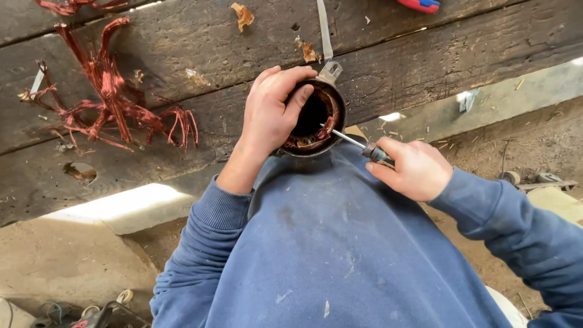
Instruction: The person works on an electric motor stator set on a wooden workbench, prying copper windings out of the stator slots with a screwdriver and pulling the copper coils free by hand. They use pliers to grip and cut the copper, and place the removed copper wire in a pile on the bench.
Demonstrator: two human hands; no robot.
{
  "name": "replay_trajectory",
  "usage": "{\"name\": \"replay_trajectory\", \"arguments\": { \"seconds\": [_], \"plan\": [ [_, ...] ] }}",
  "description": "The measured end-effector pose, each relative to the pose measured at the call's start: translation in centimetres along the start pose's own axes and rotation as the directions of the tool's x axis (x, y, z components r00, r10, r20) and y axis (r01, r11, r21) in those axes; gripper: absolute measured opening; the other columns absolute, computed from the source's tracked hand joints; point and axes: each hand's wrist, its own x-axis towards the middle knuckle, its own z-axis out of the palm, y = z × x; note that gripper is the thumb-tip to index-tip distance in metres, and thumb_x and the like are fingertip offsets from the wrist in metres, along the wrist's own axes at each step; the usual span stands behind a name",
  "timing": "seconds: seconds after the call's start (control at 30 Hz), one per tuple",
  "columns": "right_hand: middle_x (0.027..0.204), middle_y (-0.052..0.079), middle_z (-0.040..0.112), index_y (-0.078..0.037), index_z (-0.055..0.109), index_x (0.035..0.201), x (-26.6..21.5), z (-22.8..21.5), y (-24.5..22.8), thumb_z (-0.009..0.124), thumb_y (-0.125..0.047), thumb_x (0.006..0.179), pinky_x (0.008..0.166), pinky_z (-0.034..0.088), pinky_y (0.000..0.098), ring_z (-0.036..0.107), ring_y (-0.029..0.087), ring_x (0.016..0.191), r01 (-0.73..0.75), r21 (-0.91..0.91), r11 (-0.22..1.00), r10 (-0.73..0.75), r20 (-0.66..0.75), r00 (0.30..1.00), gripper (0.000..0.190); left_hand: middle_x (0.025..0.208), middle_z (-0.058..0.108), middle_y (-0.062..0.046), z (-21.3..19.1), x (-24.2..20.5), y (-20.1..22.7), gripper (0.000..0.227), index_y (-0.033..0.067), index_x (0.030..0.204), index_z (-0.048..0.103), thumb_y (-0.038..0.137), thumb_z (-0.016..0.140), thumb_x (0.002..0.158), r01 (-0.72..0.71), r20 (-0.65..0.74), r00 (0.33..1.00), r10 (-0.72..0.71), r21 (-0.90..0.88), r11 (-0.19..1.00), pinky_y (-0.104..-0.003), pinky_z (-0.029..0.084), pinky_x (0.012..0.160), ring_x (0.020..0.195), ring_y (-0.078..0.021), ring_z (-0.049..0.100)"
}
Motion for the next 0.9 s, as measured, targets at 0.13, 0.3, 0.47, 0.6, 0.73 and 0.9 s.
{"name": "replay_trajectory", "arguments": {
  "seconds": [0.13,0.3,0.47,0.6,0.73,0.9],
  "plan": [
    [0.067,0.02,0.069,-0.011,0.068,0.1,0.1,0.0,-1.0,0.071,-0.04,0.087,0.062,0.053,0.0544,0.067,0.044,0.067,-0.133,-0.009,0.991,0.133,0.092,0.987,0.031,0.094,0.076,-0.009,-0.1,1.7,1.0,0.024,0.0106,0.104,0.074,0.034,0.067,0.103,0.102,0.039,0.993,-0.11,0.171,0.98,-0.043,0.054,0.094,0.093,-0.033,0.071],
    [0.068,0.017,0.068,-0.008,0.068,0.102,0.1,1.4,1.2,0.075,-0.033,0.087,0.058,0.054,0.0481,0.068,0.039,0.063,0.073,0.058,0.996,-0.07,-0.054,0.996,0.03,0.078,0.072,-0.008,0.6,2.2,0.5,0.035,0.011,0.088,0.074,0.043,0.068,0.101,0.11,0.018,0.992,-0.123,0.325,0.939,-0.043,0.053,0.08,0.077,-0.031,0.07],
    [0.072,0.016,0.068,-0.005,0.067,0.102,0.9,2.7,3.8,0.077,-0.027,0.086,0.055,0.054,0.0441,0.069,0.037,0.063,0.25,0.136,0.959,-0.235,-0.118,0.965,0.029,0.083,0.074,-0.005,0.5,2.6,0.2,0.033,0.0121,0.09,0.074,0.042,0.068,0.103,0.038,0.0,0.999,-0.039,0.278,0.96,-0.042,0.054,0.082,0.078,-0.0295,0.07],
    [0.071,0.016,0.068,-0.006,0.066,0.101,1.0,2.6,3.3,0.076,-0.027,0.087,0.056,0.054,0.0449,0.069,0.037,0.064,0.241,0.165,0.957,-0.227,-0.096,0.969,0.027,0.083,0.073,-0.005,0.1,2.5,0.2,0.032,0.0128,0.089,0.074,0.042,0.069,0.102,0.027,0.013,0.999,-0.032,0.281,0.959,-0.042,0.053,0.081,0.079,-0.029,0.07],
    [0.068,0.017,0.068,-0.009,0.066,0.102,0.1,1.1,1.5,0.074,-0.032,0.089,0.057,0.054,0.0488,0.069,0.04,0.065,0.103,0.07,0.992,-0.105,0.02,0.994,0.027,0.078,0.073,-0.006,-0.2,2.5,0.3,0.033,0.0115,0.087,0.076,0.042,0.071,0.1,0.055,0.042,0.997,-0.067,0.241,0.969,-0.043,0.051,0.074,0.072,-0.0301,0.068],
    [0.067,0.017,0.069,-0.01,0.065,0.108,-2.4,-3.1,-1.2,0.069,-0.036,0.088,0.057,0.054,0.0508,0.069,0.04,0.062,0.019,-0.038,0.999,-0.016,0.072,0.997,0.033,0.073,0.071,-0.008,0.4,2.0,-0.5,0.036,0.0119,0.087,0.077,0.044,0.07,0.101,0.018,-0.004,1.0,-0.018,0.253,0.967,-0.044,0.052,0.076,0.072,-0.0299,0.07]
  ]
}}
